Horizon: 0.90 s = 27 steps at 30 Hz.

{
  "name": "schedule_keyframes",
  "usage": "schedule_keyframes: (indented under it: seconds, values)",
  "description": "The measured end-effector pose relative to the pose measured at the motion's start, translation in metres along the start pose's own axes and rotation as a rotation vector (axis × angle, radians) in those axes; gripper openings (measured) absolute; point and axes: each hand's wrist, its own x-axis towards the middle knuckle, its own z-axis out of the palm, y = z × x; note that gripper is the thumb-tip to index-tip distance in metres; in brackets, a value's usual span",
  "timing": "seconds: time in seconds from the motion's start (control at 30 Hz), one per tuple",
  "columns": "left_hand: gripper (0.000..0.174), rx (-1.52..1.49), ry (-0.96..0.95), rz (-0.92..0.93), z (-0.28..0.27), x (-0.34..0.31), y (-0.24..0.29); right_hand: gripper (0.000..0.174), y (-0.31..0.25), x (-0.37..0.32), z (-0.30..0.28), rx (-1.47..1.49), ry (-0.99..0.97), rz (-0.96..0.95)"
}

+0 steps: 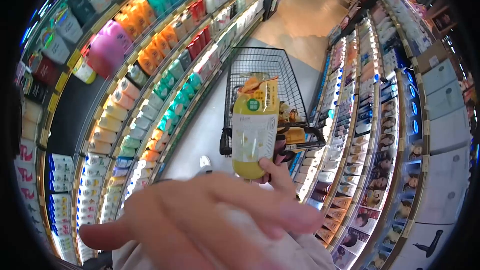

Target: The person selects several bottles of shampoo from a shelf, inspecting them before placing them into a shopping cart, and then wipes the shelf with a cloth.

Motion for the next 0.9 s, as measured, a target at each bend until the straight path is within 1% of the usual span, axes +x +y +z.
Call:
schedule_keyframes:
  seconds: [0.07,0.1,0.2,0.23,0.33,0.4,0.43,0.47,0.5,0.53,0.57,0.6,0.63,0.67,0.7,0.73,0.77,0.8,0.87,0.9]
  values:
    - [0.064,0.025,-0.005,-0.002,0.004,0.002,0.001,0.063,-0.005,0.001,-0.005,0.003,0.005,-0.046]
    - [0.064,0.043,-0.003,-0.005,0.003,0.002,0.002,0.062,0.003,0.005,-0.009,0.012,0.019,-0.095]
    - [0.065,0.100,-0.001,-0.026,-0.012,0.005,0.004,0.061,0.001,-0.001,-0.006,0.040,0.022,-0.093]
    - [0.066,0.112,-0.005,-0.035,-0.013,0.005,0.003,0.062,0.000,-0.001,-0.002,0.052,0.026,-0.120]
    - [0.066,0.119,-0.012,-0.051,-0.015,0.007,-0.002,0.065,0.005,-0.004,0.008,0.085,0.099,-0.174]
    - [0.067,0.129,-0.003,-0.046,-0.011,0.001,-0.006,0.065,-0.006,0.007,0.018,0.058,0.149,-0.273]
    - [0.067,0.134,-0.001,-0.057,-0.011,-0.002,-0.007,0.064,-0.010,0.006,0.026,0.072,0.180,-0.263]
    - [0.068,0.151,0.012,-0.072,-0.013,-0.004,-0.007,0.069,-0.010,0.006,0.024,0.057,0.155,-0.195]
    - [0.068,0.180,0.024,-0.099,-0.018,-0.007,-0.006,0.074,-0.010,0.006,0.021,0.054,0.131,-0.130]
    - [0.068,0.222,0.052,-0.126,-0.024,-0.010,-0.007,0.076,-0.014,0.010,0.022,0.027,0.110,-0.112]
    - [0.069,0.298,0.104,-0.194,-0.032,-0.015,-0.006,0.078,-0.017,0.015,0.023,0.001,0.089,-0.094]
    - [0.069,0.373,0.169,-0.288,-0.037,-0.023,-0.005,0.077,-0.020,0.017,0.025,-0.036,0.085,-0.101]
    - [0.069,0.451,0.253,-0.440,-0.044,-0.032,-0.006,0.076,-0.022,0.020,0.029,-0.066,0.082,-0.117]
    - [0.070,0.419,0.304,-0.520,-0.048,-0.044,-0.014,0.075,-0.023,0.023,0.033,-0.093,0.083,-0.135]
    - [0.070,0.344,0.341,-0.569,-0.051,-0.057,-0.026,0.073,-0.022,0.032,0.035,-0.046,0.035,-0.224]
    - [0.080,0.188,0.332,-0.477,-0.055,-0.069,-0.048,0.069,-0.027,0.038,0.045,-0.096,0.056,-0.222]
    - [0.090,0.114,0.316,-0.593,-0.055,-0.071,-0.058,0.066,-0.036,0.042,0.056,-0.147,0.081,-0.213]
    - [0.092,0.045,0.307,-0.613,-0.052,-0.072,-0.065,0.063,-0.042,0.043,0.068,-0.201,0.109,-0.193]
    - [0.096,-0.090,0.320,-0.662,-0.047,-0.076,-0.076,0.071,-0.046,0.051,0.095,-0.566,0.119,-0.487]
    - [0.104,0.068,0.328,-0.687,-0.048,-0.079,-0.078,0.075,-0.048,0.054,0.109,-0.738,0.163,-0.637]
